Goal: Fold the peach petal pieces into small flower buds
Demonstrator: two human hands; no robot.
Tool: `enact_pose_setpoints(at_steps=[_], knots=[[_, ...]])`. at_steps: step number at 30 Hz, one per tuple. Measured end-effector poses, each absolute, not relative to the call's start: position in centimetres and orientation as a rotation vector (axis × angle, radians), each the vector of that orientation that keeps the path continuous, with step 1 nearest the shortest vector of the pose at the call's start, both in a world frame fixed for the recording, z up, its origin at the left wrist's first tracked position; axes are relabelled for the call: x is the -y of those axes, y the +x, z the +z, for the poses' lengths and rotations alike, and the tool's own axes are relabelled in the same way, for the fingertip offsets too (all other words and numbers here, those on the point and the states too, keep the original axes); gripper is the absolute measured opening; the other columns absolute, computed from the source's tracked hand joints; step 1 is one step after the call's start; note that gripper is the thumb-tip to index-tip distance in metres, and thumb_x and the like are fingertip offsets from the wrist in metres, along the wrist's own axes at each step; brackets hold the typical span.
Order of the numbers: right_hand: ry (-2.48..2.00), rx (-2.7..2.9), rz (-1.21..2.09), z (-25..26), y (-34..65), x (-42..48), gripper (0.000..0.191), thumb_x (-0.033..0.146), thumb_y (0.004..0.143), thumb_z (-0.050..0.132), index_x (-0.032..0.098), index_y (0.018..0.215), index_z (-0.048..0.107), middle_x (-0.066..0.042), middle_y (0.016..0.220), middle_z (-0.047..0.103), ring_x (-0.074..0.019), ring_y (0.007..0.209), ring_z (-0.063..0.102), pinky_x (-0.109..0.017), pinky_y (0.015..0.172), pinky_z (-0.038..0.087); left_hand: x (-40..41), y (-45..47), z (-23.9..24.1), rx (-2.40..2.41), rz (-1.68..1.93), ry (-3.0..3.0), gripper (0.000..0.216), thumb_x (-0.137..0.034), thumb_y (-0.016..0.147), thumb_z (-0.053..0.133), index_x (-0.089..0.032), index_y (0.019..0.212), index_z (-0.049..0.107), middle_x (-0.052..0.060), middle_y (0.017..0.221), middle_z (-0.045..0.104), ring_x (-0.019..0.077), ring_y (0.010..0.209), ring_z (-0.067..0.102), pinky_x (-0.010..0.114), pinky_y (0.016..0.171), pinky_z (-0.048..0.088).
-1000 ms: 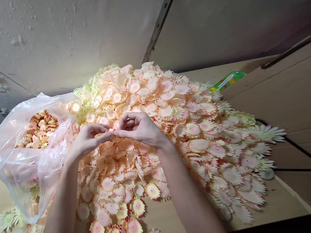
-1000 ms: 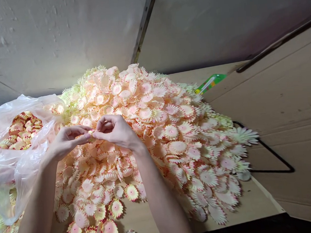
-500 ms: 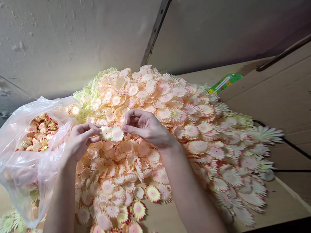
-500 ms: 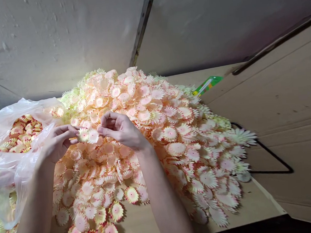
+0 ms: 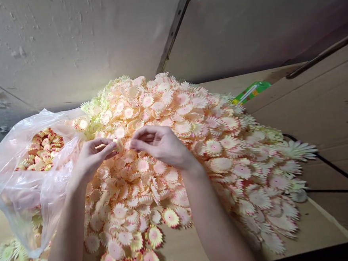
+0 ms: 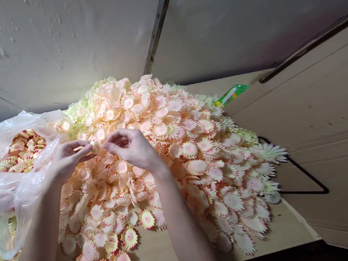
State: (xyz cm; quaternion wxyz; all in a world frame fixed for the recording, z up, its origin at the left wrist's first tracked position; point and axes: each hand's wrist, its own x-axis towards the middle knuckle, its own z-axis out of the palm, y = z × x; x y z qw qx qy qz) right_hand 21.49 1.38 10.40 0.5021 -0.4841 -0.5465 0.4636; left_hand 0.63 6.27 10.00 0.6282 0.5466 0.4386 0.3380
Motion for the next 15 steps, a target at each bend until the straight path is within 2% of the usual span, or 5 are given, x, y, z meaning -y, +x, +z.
enact_pose_setpoints(at_steps=[2, 6, 10, 15], knots=[[-1.139, 1.367, 1.167, 10.2, 20.5, -1.4, 0.034, 0.043, 0.067, 0.086, 0.018, 0.083, 0.069, -0.005, 0.085, 0.074, -0.0162, 0.078, 0.07, -0.031, 0.075, 0.06, -6.1, 0.7, 9.9, -0.939, 0.744, 1.271, 0.035, -0.043, 0.069, 0.083, -0.013, 0.082, 0.071, 0.007, 0.093, 0.073, 0.0152, 0.084, 0.069, 0.03, 0.088, 0.056], [-1.175, 1.381, 1.133, 9.9, 19.7, -1.5, 0.034, 0.04, 0.063, 0.088, 0.018, 0.08, 0.069, -0.004, 0.081, 0.073, -0.0158, 0.073, 0.069, -0.032, 0.073, 0.06, -5.9, 0.6, 10.0, -0.91, 0.71, 1.412, 0.03, -0.043, 0.074, 0.079, -0.014, 0.082, 0.073, 0.009, 0.098, 0.074, 0.0175, 0.087, 0.069, 0.03, 0.086, 0.055], [-1.193, 1.388, 1.086, 10.0, 19.8, -1.4, 0.029, 0.038, 0.066, 0.086, 0.017, 0.077, 0.069, -0.004, 0.078, 0.073, -0.0152, 0.069, 0.068, -0.031, 0.07, 0.059, -5.6, 0.7, 10.4, -0.93, 0.716, 1.522, 0.029, -0.043, 0.076, 0.077, -0.015, 0.081, 0.074, 0.011, 0.105, 0.073, 0.0198, 0.094, 0.068, 0.031, 0.086, 0.055], [-1.172, 1.346, 1.153, 10.2, 20.2, -1.3, 0.021, 0.032, 0.073, 0.081, 0.017, 0.08, 0.069, -0.004, 0.08, 0.072, -0.0152, 0.073, 0.069, -0.03, 0.071, 0.059, -5.5, 0.8, 10.6, -0.936, 0.698, 1.539, 0.029, -0.043, 0.078, 0.075, -0.015, 0.083, 0.073, 0.011, 0.101, 0.073, 0.0203, 0.093, 0.068, 0.032, 0.086, 0.054]])
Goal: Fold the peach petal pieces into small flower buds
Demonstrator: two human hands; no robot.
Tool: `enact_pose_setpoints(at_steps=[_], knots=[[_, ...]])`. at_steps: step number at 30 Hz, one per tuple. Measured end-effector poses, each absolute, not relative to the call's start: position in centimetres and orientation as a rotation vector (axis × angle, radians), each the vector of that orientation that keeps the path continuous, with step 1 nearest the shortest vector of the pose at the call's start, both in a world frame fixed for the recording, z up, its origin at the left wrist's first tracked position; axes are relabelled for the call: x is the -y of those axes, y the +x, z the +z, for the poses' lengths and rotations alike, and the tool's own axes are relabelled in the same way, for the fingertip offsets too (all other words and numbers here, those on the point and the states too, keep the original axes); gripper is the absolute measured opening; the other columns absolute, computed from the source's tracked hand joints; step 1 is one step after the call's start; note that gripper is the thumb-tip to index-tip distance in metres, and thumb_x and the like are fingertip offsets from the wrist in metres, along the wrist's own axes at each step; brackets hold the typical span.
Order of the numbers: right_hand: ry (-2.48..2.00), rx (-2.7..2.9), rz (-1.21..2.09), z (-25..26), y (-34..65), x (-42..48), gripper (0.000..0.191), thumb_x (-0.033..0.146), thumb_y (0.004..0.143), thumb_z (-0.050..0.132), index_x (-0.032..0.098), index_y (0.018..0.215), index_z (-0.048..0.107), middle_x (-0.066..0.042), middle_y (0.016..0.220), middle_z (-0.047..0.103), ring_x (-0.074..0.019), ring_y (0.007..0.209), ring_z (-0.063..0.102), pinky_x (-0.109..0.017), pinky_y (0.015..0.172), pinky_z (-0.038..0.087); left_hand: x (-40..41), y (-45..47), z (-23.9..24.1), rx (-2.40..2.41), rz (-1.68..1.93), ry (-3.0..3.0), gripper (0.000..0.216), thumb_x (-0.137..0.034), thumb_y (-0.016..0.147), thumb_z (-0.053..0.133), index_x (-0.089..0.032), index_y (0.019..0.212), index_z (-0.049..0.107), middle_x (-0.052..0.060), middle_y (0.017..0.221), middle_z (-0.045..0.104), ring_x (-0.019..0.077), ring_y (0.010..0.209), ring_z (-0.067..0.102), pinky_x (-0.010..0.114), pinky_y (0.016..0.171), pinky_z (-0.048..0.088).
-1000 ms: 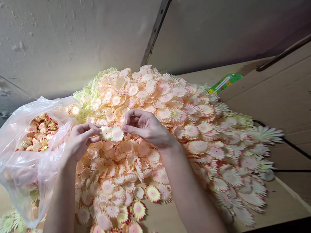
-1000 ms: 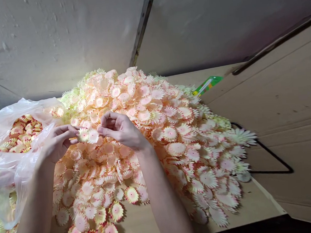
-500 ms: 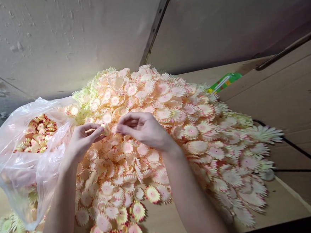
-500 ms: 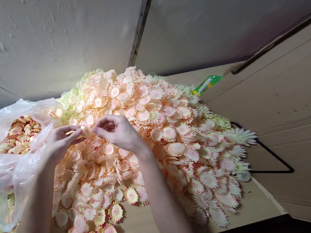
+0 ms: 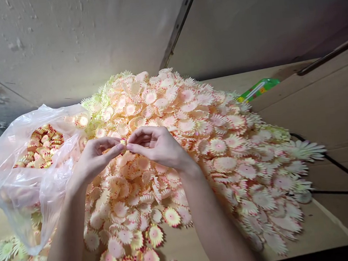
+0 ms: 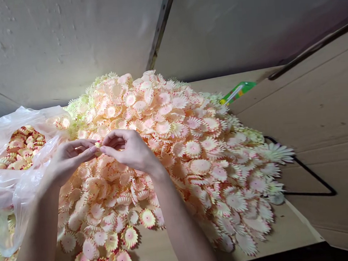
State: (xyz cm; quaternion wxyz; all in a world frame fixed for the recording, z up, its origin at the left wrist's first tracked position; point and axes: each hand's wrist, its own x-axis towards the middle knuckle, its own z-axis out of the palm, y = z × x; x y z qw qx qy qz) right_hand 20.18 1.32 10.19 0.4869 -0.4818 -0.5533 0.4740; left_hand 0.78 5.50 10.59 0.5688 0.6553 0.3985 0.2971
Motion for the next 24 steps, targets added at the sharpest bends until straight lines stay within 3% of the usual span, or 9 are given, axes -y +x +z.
enact_pose_setpoints(at_steps=[7, 13, 18, 21, 24], knots=[[-1.124, 1.333, 1.207, 10.1, 20.7, -1.3, 0.019, 0.03, 0.073, 0.079, 0.018, 0.081, 0.066, -0.003, 0.08, 0.07, -0.0149, 0.074, 0.068, -0.031, 0.075, 0.059, -5.5, 0.6, 10.8, -0.903, 0.688, 1.405, 0.032, -0.044, 0.073, 0.08, -0.014, 0.08, 0.07, 0.01, 0.1, 0.072, 0.0175, 0.087, 0.068, 0.03, 0.084, 0.056], [-1.325, 1.356, 0.74, 8.5, 22.7, -2.2, 0.009, 0.021, 0.075, 0.07, 0.019, 0.077, 0.061, -0.002, 0.076, 0.067, -0.0143, 0.07, 0.063, -0.029, 0.068, 0.053, -6.0, -0.4, 10.7, -0.965, 0.759, 1.304, 0.036, -0.047, 0.071, 0.081, -0.015, 0.081, 0.065, 0.005, 0.089, 0.071, 0.0148, 0.084, 0.068, 0.031, 0.088, 0.058], [-1.486, 1.243, 0.52, 8.8, 24.0, -2.2, 0.02, 0.03, 0.073, 0.077, 0.018, 0.077, 0.061, -0.004, 0.076, 0.068, -0.0166, 0.068, 0.063, -0.033, 0.066, 0.054, -6.3, -0.6, 10.7, -1.063, 0.817, 1.307, 0.038, -0.048, 0.07, 0.082, -0.016, 0.079, 0.066, 0.002, 0.08, 0.069, 0.0143, 0.08, 0.067, 0.033, 0.087, 0.059], [-1.421, 1.281, 0.619, 9.5, 23.1, -1.7, 0.026, 0.038, 0.072, 0.081, 0.019, 0.08, 0.065, -0.005, 0.081, 0.07, -0.0178, 0.072, 0.066, -0.034, 0.07, 0.057, -6.0, 0.1, 10.8, -1.062, 0.817, 1.286, 0.04, -0.049, 0.068, 0.083, -0.014, 0.077, 0.066, 0.003, 0.08, 0.068, 0.0155, 0.081, 0.067, 0.034, 0.089, 0.059], [-1.214, 1.365, 0.944, 9.9, 21.4, -1.5, 0.027, 0.041, 0.074, 0.08, 0.019, 0.084, 0.069, -0.005, 0.086, 0.073, -0.0173, 0.078, 0.069, -0.034, 0.078, 0.06, -5.7, 0.7, 10.7, -0.997, 0.769, 1.289, 0.039, -0.049, 0.069, 0.082, -0.014, 0.079, 0.068, 0.005, 0.087, 0.071, 0.0168, 0.087, 0.068, 0.034, 0.091, 0.059]])
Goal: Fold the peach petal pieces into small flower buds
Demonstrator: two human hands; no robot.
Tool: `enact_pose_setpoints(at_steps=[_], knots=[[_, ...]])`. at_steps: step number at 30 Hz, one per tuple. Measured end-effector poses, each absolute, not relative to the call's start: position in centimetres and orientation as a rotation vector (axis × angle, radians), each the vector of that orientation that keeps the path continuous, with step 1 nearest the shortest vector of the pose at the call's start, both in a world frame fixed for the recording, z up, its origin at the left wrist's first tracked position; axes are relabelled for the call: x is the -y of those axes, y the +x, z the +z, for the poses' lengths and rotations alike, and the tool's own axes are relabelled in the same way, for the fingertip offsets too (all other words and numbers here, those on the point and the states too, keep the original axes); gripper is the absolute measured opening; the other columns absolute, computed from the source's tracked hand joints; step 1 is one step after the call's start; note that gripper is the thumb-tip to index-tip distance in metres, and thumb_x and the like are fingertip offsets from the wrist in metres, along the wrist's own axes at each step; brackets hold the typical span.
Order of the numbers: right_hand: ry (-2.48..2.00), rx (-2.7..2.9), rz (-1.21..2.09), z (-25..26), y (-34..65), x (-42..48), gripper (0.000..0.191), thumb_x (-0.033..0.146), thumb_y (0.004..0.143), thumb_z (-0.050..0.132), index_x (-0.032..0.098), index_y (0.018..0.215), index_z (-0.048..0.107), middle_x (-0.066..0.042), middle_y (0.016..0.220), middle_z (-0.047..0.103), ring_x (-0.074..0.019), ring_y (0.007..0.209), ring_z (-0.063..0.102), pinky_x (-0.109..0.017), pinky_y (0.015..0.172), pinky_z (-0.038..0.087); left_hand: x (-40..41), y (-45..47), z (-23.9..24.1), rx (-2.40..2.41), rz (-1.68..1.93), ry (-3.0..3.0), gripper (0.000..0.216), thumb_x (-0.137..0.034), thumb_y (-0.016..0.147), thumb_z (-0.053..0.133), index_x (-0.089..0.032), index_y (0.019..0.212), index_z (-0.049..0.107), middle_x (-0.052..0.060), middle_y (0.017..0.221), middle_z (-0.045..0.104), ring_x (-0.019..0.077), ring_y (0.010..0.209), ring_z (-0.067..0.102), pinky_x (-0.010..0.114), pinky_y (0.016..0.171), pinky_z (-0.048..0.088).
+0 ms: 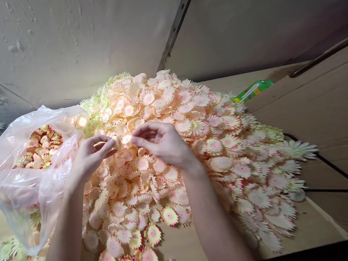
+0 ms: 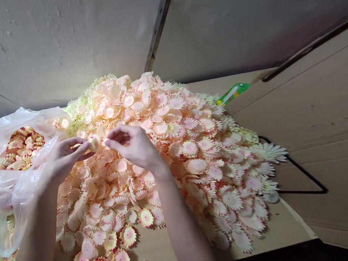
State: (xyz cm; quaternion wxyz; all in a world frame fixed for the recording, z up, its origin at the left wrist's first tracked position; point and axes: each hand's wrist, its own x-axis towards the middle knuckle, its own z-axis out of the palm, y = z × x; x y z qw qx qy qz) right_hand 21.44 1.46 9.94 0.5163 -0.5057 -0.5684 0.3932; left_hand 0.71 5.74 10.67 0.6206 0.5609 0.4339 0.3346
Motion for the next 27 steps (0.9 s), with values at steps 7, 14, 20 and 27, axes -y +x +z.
enact_pose_setpoints(at_steps=[7, 14, 20, 27], knots=[[-1.06, 1.358, 1.211, 9.8, 20.1, -1.5, 0.033, 0.037, 0.064, 0.088, 0.018, 0.084, 0.07, -0.003, 0.084, 0.072, -0.0153, 0.077, 0.069, -0.034, 0.079, 0.061, -5.7, 0.6, 10.3, -0.85, 0.664, 1.276, 0.03, -0.042, 0.074, 0.081, -0.015, 0.082, 0.072, 0.005, 0.095, 0.073, 0.0142, 0.086, 0.069, 0.029, 0.091, 0.057], [-1.034, 1.317, 1.259, 9.8, 20.2, -1.4, 0.037, 0.036, 0.058, 0.091, 0.018, 0.081, 0.069, -0.002, 0.082, 0.071, -0.0152, 0.076, 0.069, -0.034, 0.079, 0.061, -5.6, 0.5, 10.6, -0.79, 0.637, 1.316, 0.024, -0.038, 0.076, 0.079, -0.014, 0.078, 0.074, 0.008, 0.097, 0.072, 0.0133, 0.085, 0.067, 0.024, 0.081, 0.056], [-1.058, 1.311, 1.243, 10.2, 19.9, -1.2, 0.028, 0.034, 0.065, 0.087, 0.018, 0.079, 0.069, -0.002, 0.081, 0.071, -0.0141, 0.074, 0.068, -0.032, 0.078, 0.061, -5.5, 0.3, 10.6, -0.79, 0.645, 1.303, 0.022, -0.035, 0.074, 0.081, -0.014, 0.08, 0.075, 0.01, 0.104, 0.071, 0.0141, 0.089, 0.066, 0.025, 0.082, 0.054], [-1.058, 1.365, 1.248, 10.0, 20.4, -1.3, 0.032, 0.031, 0.062, 0.089, 0.017, 0.082, 0.069, -0.002, 0.082, 0.072, -0.0146, 0.075, 0.069, -0.032, 0.077, 0.06, -5.6, 0.3, 10.6, -0.778, 0.673, 1.292, 0.02, -0.031, 0.073, 0.083, -0.013, 0.076, 0.074, 0.008, 0.101, 0.07, 0.0114, 0.085, 0.063, 0.021, 0.076, 0.052]])
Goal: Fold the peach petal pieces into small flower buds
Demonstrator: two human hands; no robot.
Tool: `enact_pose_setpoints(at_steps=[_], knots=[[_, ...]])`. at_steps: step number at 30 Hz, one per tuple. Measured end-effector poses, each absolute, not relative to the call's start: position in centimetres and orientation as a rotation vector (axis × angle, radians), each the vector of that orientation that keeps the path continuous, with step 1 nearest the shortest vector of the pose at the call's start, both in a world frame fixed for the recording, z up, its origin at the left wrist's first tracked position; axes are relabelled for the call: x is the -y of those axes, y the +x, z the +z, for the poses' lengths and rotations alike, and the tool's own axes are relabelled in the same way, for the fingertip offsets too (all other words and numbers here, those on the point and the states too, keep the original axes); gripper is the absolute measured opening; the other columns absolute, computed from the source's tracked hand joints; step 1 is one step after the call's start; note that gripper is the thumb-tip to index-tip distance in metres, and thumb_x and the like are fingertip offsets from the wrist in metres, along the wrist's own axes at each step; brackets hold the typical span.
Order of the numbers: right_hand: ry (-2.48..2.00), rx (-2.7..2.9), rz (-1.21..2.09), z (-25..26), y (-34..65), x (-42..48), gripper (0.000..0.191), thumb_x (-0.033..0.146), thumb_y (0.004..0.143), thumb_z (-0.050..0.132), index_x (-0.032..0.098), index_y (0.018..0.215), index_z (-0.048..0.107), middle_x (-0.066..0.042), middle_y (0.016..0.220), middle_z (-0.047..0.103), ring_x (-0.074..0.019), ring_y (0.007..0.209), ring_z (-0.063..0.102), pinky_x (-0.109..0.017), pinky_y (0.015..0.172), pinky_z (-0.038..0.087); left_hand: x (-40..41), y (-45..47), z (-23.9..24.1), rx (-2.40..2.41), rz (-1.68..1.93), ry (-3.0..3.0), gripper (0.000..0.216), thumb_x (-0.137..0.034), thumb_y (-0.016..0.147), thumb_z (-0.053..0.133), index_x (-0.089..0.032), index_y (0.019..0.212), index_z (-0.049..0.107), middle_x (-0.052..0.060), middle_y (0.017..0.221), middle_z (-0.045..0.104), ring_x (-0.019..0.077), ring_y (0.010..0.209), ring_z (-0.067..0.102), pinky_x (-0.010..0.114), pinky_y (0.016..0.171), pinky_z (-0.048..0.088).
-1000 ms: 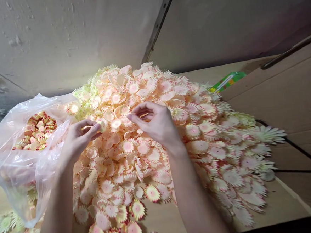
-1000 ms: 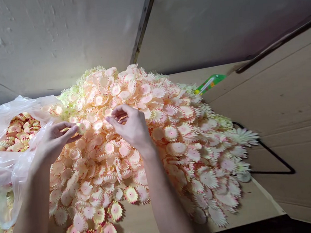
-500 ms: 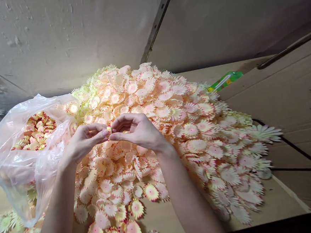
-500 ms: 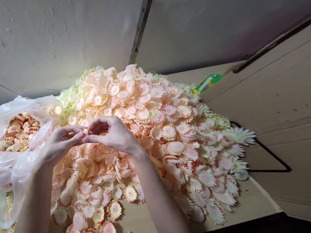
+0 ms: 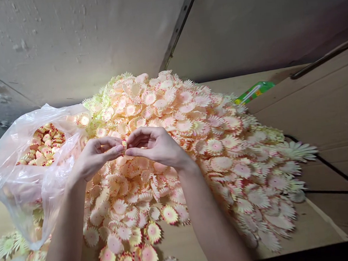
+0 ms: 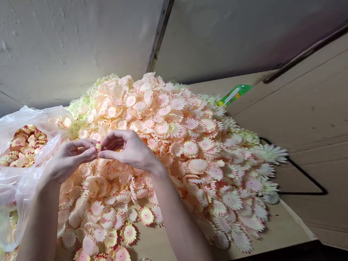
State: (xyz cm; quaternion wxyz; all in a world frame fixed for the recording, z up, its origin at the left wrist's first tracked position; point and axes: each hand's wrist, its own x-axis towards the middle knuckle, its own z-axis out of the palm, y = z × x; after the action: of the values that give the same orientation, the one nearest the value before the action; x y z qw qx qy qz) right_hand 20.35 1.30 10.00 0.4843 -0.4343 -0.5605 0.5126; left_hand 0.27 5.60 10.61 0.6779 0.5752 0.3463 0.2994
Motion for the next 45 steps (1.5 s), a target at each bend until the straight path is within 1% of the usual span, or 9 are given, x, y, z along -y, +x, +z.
enact_pose_setpoints(at_steps=[15, 21, 26, 31, 36, 38, 40, 42, 45], knots=[[-1.101, 1.333, 1.189, 9.7, 20.5, -1.6, 0.03, 0.033, 0.065, 0.087, 0.017, 0.082, 0.068, -0.003, 0.081, 0.073, -0.0151, 0.076, 0.071, -0.031, 0.079, 0.061, -5.3, 0.8, 10.7, -0.791, 0.686, 1.25, 0.034, -0.043, 0.075, 0.08, -0.013, 0.07, 0.067, 0.006, 0.091, 0.071, 0.0116, 0.083, 0.066, 0.025, 0.083, 0.055], [-1.095, 1.396, 1.192, 9.7, 20.5, -1.5, 0.026, 0.039, 0.077, 0.078, 0.017, 0.088, 0.069, -0.004, 0.084, 0.074, -0.0157, 0.076, 0.071, -0.033, 0.077, 0.061, -5.3, 1.5, 9.9, -0.838, 0.693, 1.226, 0.055, -0.065, 0.08, 0.064, -0.011, 0.072, 0.068, 0.008, 0.078, 0.069, 0.0148, 0.078, 0.066, 0.03, 0.08, 0.057], [-1.184, 1.612, 1.004, 9.3, 20.3, -1.5, 0.034, 0.036, 0.069, 0.085, 0.018, 0.093, 0.071, -0.005, 0.09, 0.074, -0.0178, 0.081, 0.07, -0.035, 0.08, 0.059, -5.2, 1.8, 9.5, -0.811, 0.677, 1.255, 0.057, -0.07, 0.08, 0.058, -0.013, 0.078, 0.065, 0.009, 0.09, 0.07, 0.0199, 0.094, 0.068, 0.035, 0.088, 0.057], [-1.284, 1.447, 0.814, 8.8, 20.1, -2.0, 0.021, 0.036, 0.08, 0.075, 0.018, 0.089, 0.07, -0.006, 0.088, 0.074, -0.0184, 0.077, 0.07, -0.036, 0.075, 0.059, -5.2, 1.8, 9.2, -0.765, 0.742, 1.374, 0.053, -0.061, 0.071, 0.075, -0.019, 0.097, 0.056, 0.011, 0.122, 0.061, 0.024, 0.112, 0.062, 0.042, 0.097, 0.053], [-0.95, 1.027, 1.398, 10.8, 20.6, -1.3, 0.023, 0.041, 0.087, 0.065, 0.021, 0.09, 0.054, -0.005, 0.089, 0.073, -0.0165, 0.069, 0.071, -0.032, 0.063, 0.06, -5.9, 1.7, 8.1, -0.749, 0.921, 1.558, 0.085, -0.042, 0.061, 0.089, -0.032, 0.13, 0.039, 0.013, 0.144, 0.044, 0.0326, 0.129, 0.053, 0.05, 0.104, 0.05], [-0.827, 0.968, 1.535, 11.6, 21.2, -1.0, 0.019, 0.039, 0.091, 0.06, 0.022, 0.091, 0.05, -0.003, 0.09, 0.074, -0.0095, 0.048, 0.062, -0.026, 0.051, 0.056, -6.3, 1.3, 7.6, -0.842, 0.958, 1.695, 0.095, -0.038, 0.062, 0.089, -0.035, 0.139, 0.033, 0.014, 0.147, 0.042, 0.0365, 0.13, 0.052, 0.054, 0.102, 0.051], [-0.781, 0.903, 1.478, 11.9, 22.0, -0.8, 0.016, 0.038, 0.093, 0.054, 0.023, 0.09, 0.048, 0.0, 0.084, 0.074, -0.0021, 0.029, 0.039, -0.019, 0.034, 0.041, -6.7, 1.0, 7.3, -0.998, 1.052, 1.858, 0.098, -0.038, 0.064, 0.088, -0.034, 0.143, 0.031, 0.016, 0.15, 0.039, 0.04, 0.133, 0.049, 0.058, 0.103, 0.049], [-0.789, 0.847, 1.358, 11.9, 22.5, -0.9, 0.017, 0.038, 0.093, 0.053, 0.023, 0.088, 0.048, 0.001, 0.075, 0.072, -0.0009, 0.025, 0.026, -0.017, 0.028, 0.028, -6.8, 0.8, 7.5, -1.059, 1.141, 2.011, 0.103, -0.039, 0.063, 0.088, -0.032, 0.146, 0.029, 0.017, 0.155, 0.034, 0.0423, 0.137, 0.043, 0.059, 0.106, 0.046], [-0.863, 0.954, 1.308, 11.8, 22.2, -0.9, 0.024, 0.043, 0.088, 0.061, 0.023, 0.088, 0.048, -0.003, 0.078, 0.073, -0.0074, 0.039, 0.051, -0.021, 0.04, 0.043, -6.3, 0.9, 8.4, -0.912, 1.201, 2.217, 0.113, -0.046, 0.056, 0.091, -0.034, 0.149, 0.027, 0.014, 0.162, 0.024, 0.0442, 0.147, 0.028, 0.06, 0.113, 0.039]])
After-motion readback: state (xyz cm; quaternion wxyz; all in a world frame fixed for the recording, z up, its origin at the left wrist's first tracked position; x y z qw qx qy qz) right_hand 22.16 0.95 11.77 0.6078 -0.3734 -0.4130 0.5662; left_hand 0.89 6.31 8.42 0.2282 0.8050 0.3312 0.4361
